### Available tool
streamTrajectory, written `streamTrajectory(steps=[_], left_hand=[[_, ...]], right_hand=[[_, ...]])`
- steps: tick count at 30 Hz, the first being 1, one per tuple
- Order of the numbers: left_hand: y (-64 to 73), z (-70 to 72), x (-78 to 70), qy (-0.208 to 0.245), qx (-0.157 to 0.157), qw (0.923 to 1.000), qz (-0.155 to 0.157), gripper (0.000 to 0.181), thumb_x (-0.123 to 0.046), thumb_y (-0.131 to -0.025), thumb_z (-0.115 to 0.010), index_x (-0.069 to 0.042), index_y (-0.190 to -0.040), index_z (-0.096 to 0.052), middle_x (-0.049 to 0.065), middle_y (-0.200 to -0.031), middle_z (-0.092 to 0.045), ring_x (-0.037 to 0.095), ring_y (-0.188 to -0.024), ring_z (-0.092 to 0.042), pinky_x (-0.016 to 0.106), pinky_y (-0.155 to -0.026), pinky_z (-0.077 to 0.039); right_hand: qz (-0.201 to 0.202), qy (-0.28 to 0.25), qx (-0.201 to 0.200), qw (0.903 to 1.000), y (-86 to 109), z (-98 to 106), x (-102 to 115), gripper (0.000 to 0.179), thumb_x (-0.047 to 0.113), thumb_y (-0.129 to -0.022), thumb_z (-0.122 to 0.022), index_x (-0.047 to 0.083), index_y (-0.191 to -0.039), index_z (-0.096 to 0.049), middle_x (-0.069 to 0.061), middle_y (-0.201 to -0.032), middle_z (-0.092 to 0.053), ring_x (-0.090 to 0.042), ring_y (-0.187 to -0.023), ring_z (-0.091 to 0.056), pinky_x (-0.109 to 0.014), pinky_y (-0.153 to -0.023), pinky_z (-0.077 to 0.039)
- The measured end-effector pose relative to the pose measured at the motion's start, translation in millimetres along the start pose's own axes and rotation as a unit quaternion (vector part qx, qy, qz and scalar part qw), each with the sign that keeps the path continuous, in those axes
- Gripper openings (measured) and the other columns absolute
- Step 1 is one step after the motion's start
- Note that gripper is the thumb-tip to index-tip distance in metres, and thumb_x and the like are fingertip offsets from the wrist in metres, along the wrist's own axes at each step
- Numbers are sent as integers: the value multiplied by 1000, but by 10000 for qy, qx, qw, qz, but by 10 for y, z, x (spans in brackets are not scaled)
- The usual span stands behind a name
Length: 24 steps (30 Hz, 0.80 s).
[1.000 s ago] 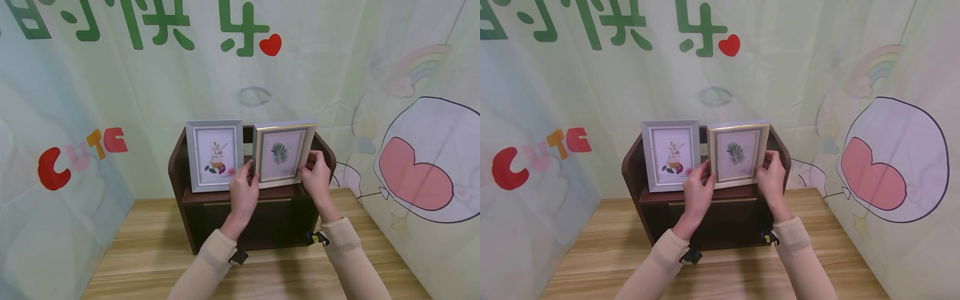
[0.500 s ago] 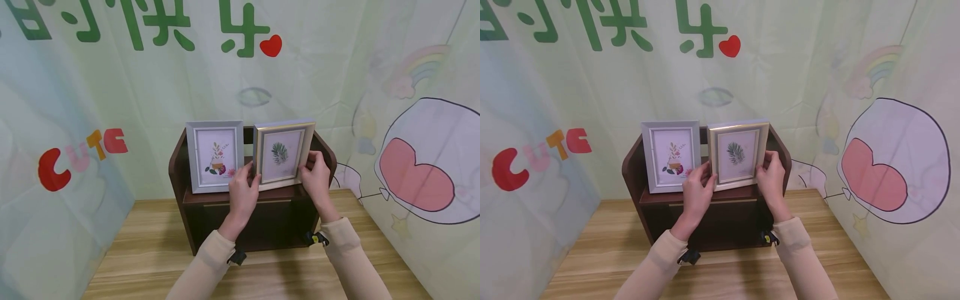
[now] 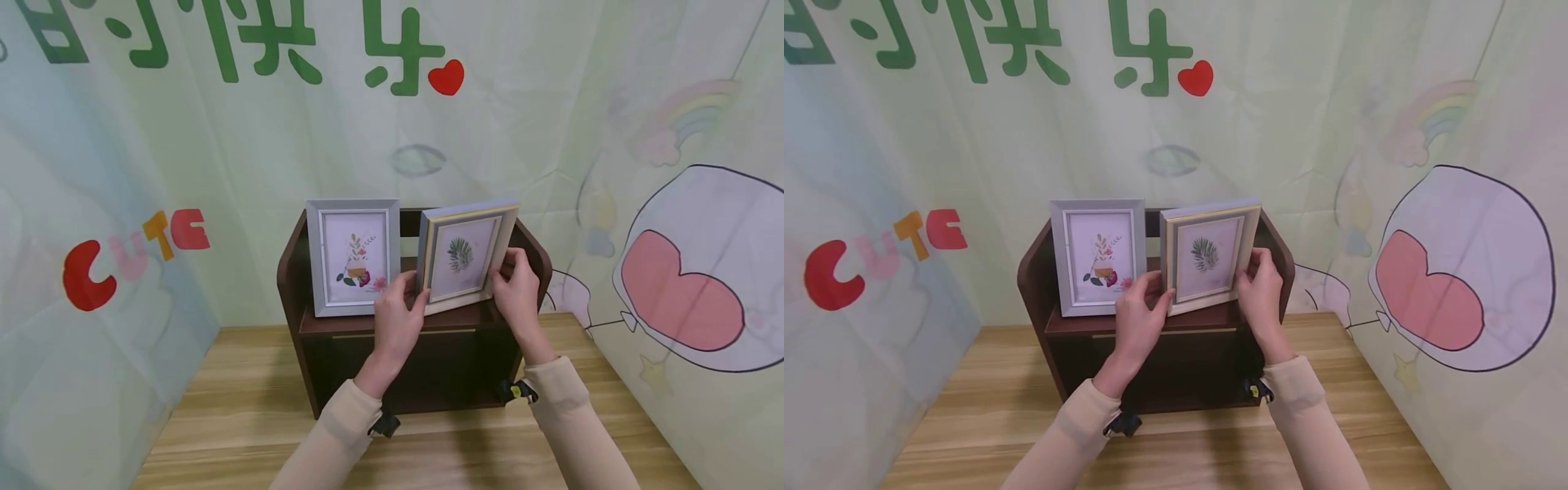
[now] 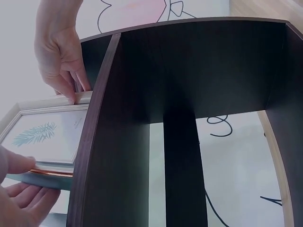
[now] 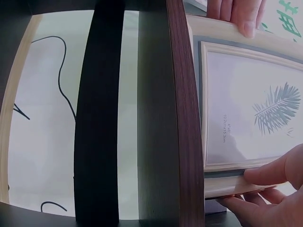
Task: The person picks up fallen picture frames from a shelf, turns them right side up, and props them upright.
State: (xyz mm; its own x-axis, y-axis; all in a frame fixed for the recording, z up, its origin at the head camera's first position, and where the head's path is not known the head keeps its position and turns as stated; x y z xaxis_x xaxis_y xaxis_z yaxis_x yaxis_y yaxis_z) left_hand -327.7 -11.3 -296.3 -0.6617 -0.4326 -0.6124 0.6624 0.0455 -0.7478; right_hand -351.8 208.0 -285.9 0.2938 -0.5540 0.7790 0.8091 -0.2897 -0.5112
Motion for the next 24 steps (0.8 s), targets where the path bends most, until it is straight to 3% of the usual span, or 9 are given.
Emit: streamTrajectory(steps=[16, 24], left_hand=[[36, 20, 9, 11, -331, 9994, -85, 29, -12, -81, -74, 0, -106, -65, 12, -94, -71, 20, -81, -69, 32, -74, -58], [60, -4, -2, 112, -347, 9993, -19, 27, -13, -81, -75, -2, -104, -66, 10, -93, -71, 19, -81, -69, 30, -73, -58]], right_hand=[[324, 71, 1, 9995, -128, -64, 8, 31, 5, -88, -61, 1, -119, -58, -19, -113, -64, -32, -103, -65, -44, -86, -54], [390, 100, -18, 9992, -138, -8, 52, 37, 9, -88, -64, 1, -124, -59, -19, -116, -66, -30, -105, -65, -43, -86, -54]])
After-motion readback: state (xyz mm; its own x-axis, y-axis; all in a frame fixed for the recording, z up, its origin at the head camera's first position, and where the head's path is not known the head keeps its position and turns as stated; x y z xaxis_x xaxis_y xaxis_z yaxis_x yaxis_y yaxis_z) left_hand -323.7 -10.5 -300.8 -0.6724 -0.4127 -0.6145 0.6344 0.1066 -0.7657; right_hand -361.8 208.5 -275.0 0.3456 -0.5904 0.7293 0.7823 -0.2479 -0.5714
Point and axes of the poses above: each hand's wrist, its own y-axis away from the middle knuckle, its own z-axis out of the back of the hand, x = y × z, the point moved 8 cm from there along -y, towards the middle knuckle
